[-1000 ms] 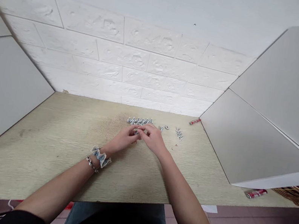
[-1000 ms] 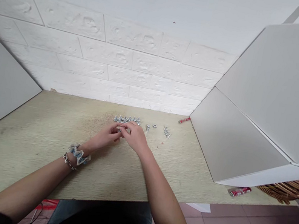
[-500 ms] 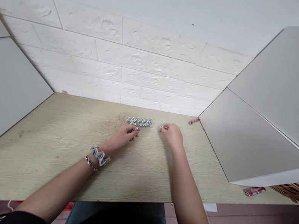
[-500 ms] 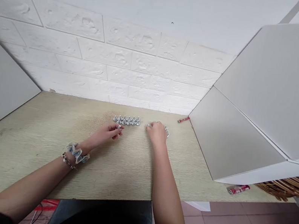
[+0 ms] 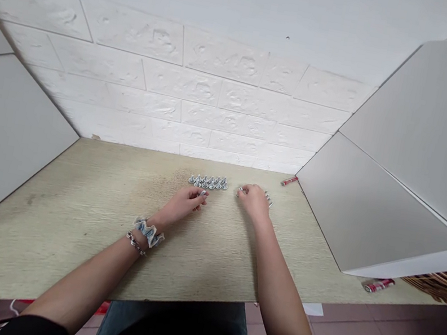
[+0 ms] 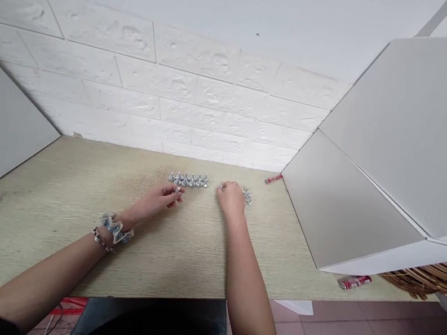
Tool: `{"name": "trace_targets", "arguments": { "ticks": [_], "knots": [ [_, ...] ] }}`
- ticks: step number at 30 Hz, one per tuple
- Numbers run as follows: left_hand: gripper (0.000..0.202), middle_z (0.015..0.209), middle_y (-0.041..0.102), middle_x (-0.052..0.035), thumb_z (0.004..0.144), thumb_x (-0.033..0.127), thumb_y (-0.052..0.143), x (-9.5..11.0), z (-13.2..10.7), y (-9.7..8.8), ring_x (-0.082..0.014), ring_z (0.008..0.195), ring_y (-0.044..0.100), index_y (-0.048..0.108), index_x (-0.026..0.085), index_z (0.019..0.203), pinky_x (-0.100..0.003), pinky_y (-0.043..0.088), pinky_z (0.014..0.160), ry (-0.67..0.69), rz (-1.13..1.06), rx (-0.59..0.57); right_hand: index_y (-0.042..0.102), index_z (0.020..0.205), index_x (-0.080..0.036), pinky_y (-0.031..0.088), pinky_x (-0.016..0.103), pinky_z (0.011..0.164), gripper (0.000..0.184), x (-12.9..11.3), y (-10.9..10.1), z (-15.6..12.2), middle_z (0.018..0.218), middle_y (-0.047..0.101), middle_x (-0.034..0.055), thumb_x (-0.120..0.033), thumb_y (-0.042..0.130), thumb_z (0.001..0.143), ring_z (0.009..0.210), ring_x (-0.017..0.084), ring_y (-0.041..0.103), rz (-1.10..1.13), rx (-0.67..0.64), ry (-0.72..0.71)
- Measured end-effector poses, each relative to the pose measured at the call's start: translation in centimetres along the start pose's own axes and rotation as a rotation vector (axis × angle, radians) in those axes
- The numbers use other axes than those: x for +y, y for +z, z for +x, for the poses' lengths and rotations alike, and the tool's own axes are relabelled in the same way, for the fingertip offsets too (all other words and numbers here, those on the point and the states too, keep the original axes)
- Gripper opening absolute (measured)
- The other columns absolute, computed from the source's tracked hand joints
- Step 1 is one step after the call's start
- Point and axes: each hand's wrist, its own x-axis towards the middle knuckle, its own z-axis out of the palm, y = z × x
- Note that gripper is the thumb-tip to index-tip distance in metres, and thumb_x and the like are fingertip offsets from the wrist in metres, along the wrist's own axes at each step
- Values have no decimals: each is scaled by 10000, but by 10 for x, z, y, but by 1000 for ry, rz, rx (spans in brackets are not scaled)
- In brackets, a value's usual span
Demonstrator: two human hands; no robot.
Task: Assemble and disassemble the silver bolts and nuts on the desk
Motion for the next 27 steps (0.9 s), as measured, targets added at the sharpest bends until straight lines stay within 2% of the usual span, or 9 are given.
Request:
{"name": "trace_targets", "arguments": {
  "ticks": [2,5,8,10,13,17,21,24,27],
  "knots": [
    [337,720,588,-18,780,462,483,0,0,0,-109,572,506,593,147,831,-232,407,548,0,2,2,673,889,-162,384,268,721,247,-2,-1,0,933,625,88,-304,491,802,874,186,551,66,82,-43],
    [336,719,590,-18,783,456,482,0,0,1,-109,571,504,597,145,839,-231,403,549,11,10,-1,670,880,-160,406,263,732,218,-12,0,-3,872,627,60,-306,538,785,803,155,554,290,152,-201],
    [336,727,591,-19,788,447,481,1,0,1,-108,572,504,597,141,863,-229,399,552,19,19,-10,670,919,-173,426,243,653,226,-29,3,-13,852,629,38,-316,564,779,675,114,531,521,54,-367],
    [332,720,582,-16,794,438,478,3,-1,1,-107,569,500,597,137,866,-228,397,554,21,25,-21,668,949,-180,429,238,626,233,-40,7,-21,865,631,34,-307,563,785,639,98,515,574,-42,-441],
    [310,697,558,-4,800,417,473,6,-2,2,-105,566,492,601,139,850,-222,392,557,38,35,-39,668,960,-186,436,241,647,217,-51,14,-29,887,630,34,-268,552,796,652,92,520,557,-107,-504],
    [279,647,526,15,808,377,458,10,-3,2,-108,558,485,609,145,837,-218,375,555,50,103,-26,659,969,-191,442,251,678,206,-54,16,-32,892,625,36,-225,520,821,699,103,537,510,-116,-551],
    [287,553,480,40,834,354,422,12,-6,1,-114,536,458,634,164,865,-225,360,576,83,239,-9,629,1019,-197,444,275,755,223,-53,11,-34,962,615,50,-215,478,856,839,135,557,402,-122,-617],
    [298,575,520,38,845,346,410,11,-7,1,-125,569,472,650,182,908,-235,368,621,117,310,5,606,1041,-203,430,296,810,235,-53,9,-36,1004,603,61,-210,432,884,943,159,540,268,-122,-662],
    [316,614,561,33,853,352,402,10,-8,2,-132,598,486,651,187,957,-239,378,651,129,336,12,592,1052,-209,427,295,809,243,-53,8,-37,1012,595,65,-204,406,897,961,161,532,188,-116,-671]
  ]
}}
